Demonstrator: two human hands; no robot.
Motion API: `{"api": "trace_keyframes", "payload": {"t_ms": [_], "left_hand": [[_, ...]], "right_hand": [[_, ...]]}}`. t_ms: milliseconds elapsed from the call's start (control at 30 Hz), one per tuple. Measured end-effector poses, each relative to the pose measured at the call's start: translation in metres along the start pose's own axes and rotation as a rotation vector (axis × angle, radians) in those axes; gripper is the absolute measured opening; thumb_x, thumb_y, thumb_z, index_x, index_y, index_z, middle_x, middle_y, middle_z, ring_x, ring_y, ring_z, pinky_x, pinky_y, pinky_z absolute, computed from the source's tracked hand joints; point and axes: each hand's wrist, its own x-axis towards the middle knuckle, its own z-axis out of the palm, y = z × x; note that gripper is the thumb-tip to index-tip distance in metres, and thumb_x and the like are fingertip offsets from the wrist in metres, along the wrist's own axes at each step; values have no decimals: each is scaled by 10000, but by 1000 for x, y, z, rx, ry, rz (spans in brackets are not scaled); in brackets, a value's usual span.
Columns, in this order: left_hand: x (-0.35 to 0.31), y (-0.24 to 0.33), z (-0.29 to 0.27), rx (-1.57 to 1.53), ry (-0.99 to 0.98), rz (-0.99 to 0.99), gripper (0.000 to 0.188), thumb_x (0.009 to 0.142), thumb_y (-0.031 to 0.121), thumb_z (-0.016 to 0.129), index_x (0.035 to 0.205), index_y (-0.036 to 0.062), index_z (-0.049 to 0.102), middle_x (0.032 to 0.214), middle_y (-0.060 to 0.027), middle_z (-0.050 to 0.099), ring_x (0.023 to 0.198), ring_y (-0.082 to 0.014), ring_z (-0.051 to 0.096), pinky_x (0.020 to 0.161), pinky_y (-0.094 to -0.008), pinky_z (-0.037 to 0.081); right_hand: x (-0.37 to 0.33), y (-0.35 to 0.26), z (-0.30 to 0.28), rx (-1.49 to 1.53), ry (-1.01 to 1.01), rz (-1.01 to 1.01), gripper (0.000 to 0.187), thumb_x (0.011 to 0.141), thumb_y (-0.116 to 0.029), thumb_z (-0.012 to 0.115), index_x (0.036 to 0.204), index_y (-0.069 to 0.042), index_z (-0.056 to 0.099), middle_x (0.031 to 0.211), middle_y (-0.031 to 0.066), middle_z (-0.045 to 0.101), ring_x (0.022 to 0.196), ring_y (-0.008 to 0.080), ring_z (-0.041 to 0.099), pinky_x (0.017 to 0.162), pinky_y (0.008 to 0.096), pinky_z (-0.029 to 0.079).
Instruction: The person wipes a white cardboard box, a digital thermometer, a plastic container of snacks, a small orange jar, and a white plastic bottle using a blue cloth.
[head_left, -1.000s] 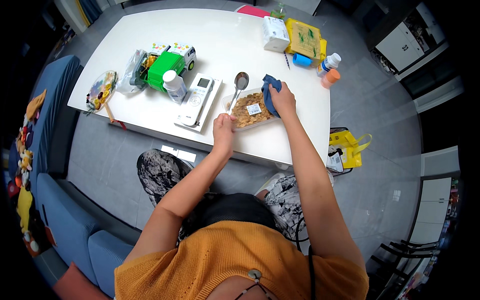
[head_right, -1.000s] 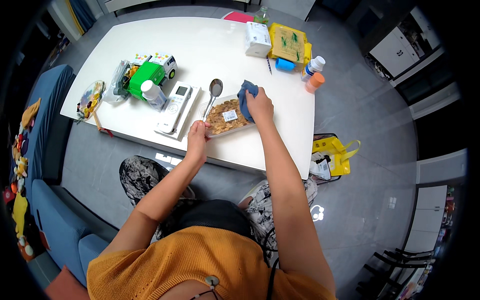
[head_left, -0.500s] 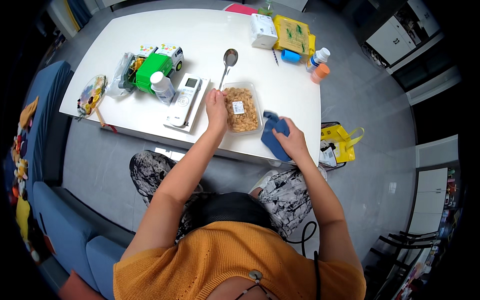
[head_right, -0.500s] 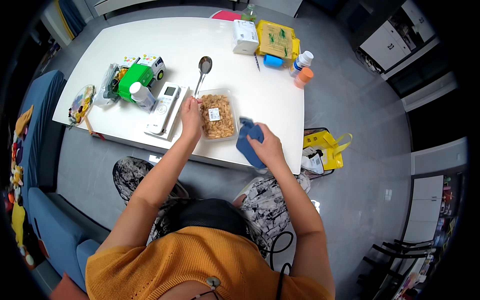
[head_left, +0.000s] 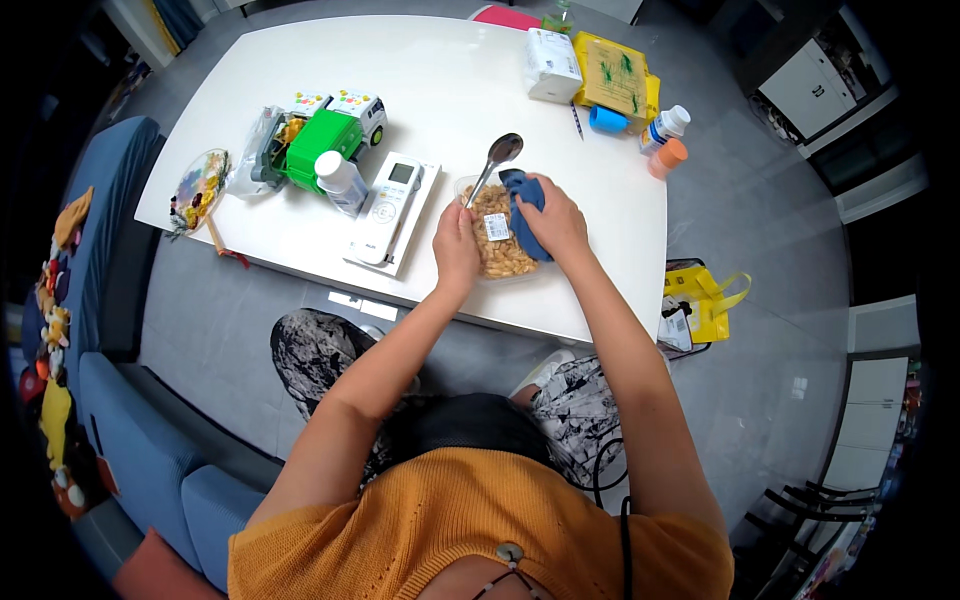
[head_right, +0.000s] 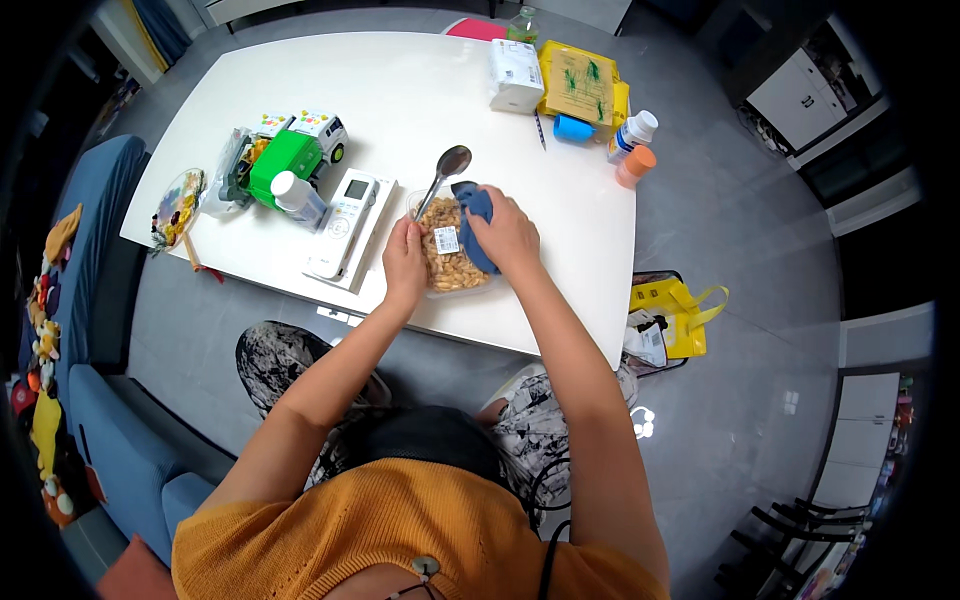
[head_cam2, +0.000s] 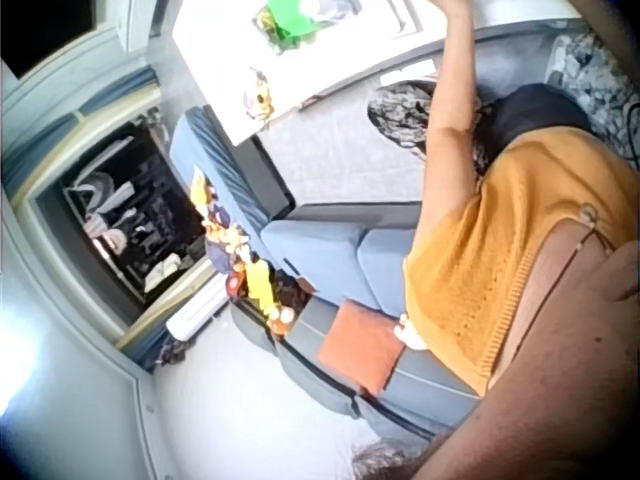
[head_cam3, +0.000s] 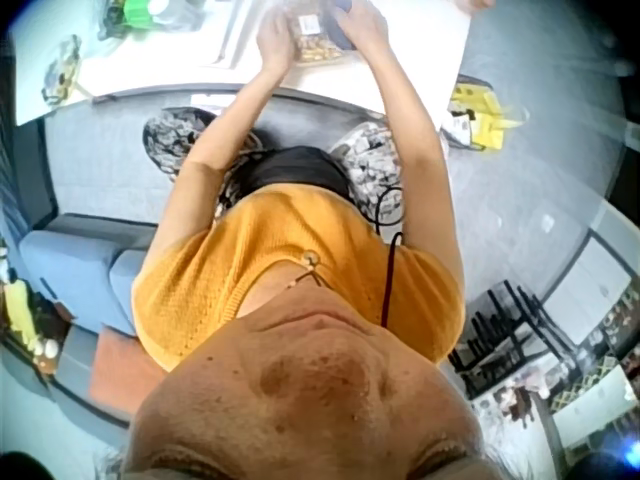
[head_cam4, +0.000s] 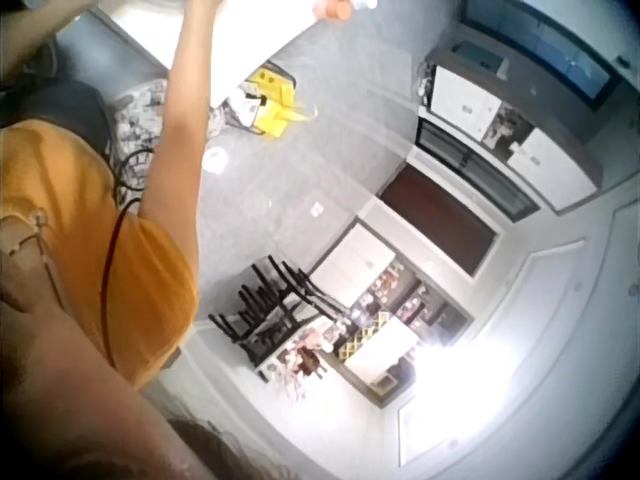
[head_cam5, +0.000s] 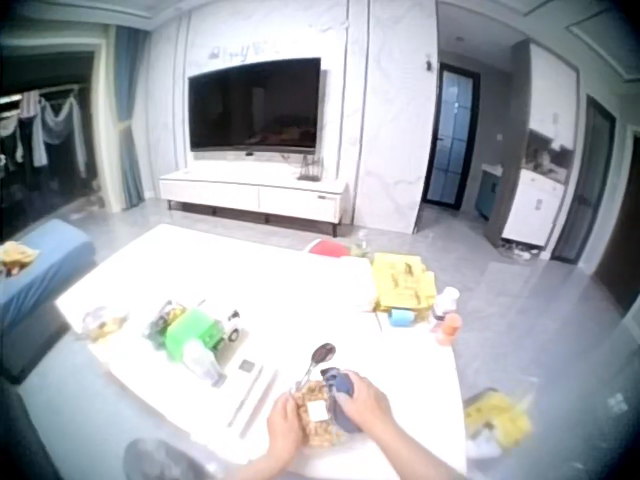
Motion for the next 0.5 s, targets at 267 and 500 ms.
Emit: {"api": "trace_keyframes", "payload": {"t_ms": [267,500], "left_hand": [[4,6,-2,33,-50,63,224,979,165,407,982,-17,539,859,-164,586,807,-318,577,750,-390,448],[15,0,-6,-113,26,102,280,990,204,407,976,-21,573,1096,-150,553,1043,-273,522,945,-358,387]], "right_hand": [[64,28,1,414,-292,-69,482,711,-233,697,1164,-97,605,948,147,674,844,251,649,775,322,508],[25,74,-22,233,67,104,422,710,-264,688,1093,-100,621,957,159,677,884,293,653,796,360,504]]}}
